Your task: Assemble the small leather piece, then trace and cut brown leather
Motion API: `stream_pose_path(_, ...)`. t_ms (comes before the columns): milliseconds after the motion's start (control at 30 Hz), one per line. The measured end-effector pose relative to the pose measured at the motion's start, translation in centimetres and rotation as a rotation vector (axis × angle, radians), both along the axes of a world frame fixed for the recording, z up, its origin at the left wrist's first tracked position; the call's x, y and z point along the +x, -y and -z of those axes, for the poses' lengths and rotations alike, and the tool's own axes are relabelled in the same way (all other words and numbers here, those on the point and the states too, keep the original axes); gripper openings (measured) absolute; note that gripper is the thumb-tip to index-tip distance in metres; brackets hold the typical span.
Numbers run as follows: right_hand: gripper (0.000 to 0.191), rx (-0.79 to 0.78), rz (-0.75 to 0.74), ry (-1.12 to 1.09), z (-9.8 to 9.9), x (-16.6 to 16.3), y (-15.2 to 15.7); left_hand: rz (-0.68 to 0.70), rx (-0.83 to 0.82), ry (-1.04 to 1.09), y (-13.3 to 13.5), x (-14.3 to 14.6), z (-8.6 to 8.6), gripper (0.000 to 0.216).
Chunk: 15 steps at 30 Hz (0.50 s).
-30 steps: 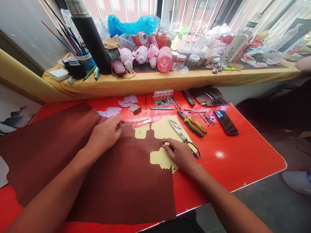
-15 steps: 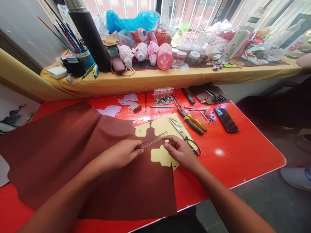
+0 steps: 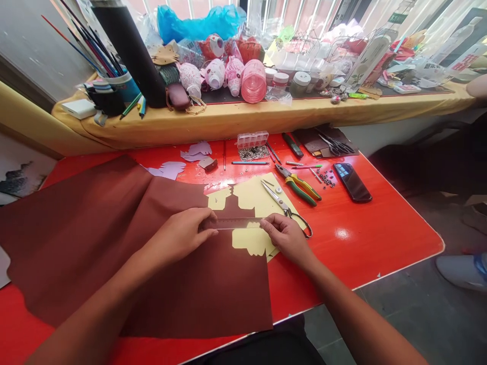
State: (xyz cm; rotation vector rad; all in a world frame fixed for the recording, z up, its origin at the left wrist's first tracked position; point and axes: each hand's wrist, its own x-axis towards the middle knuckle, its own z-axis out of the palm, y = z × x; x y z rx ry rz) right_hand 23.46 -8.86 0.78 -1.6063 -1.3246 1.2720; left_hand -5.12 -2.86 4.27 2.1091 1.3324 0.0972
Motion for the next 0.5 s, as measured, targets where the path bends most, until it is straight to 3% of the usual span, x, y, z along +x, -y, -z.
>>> stream_pose_path(133, 0.046, 0.016, -0.006, 0.060, 0.2, 1.0, 0.1, 0.073, 0.095, 0.077, 0.4, 0.0, 0.8, 0.028)
stream_pose_path(267, 0.045, -0.019, 0.004, -0.037, 0.2, 2.1, 0.0, 0.102, 0.131, 0.148, 0.5, 0.4, 1.1, 0.028)
stream_pose_path(500, 0.049, -0.019, -0.116, -0.437, 0.2, 3.7, 0.7, -0.036, 0.637, 0.204, 0.5, 0.8, -0.3, 0.026)
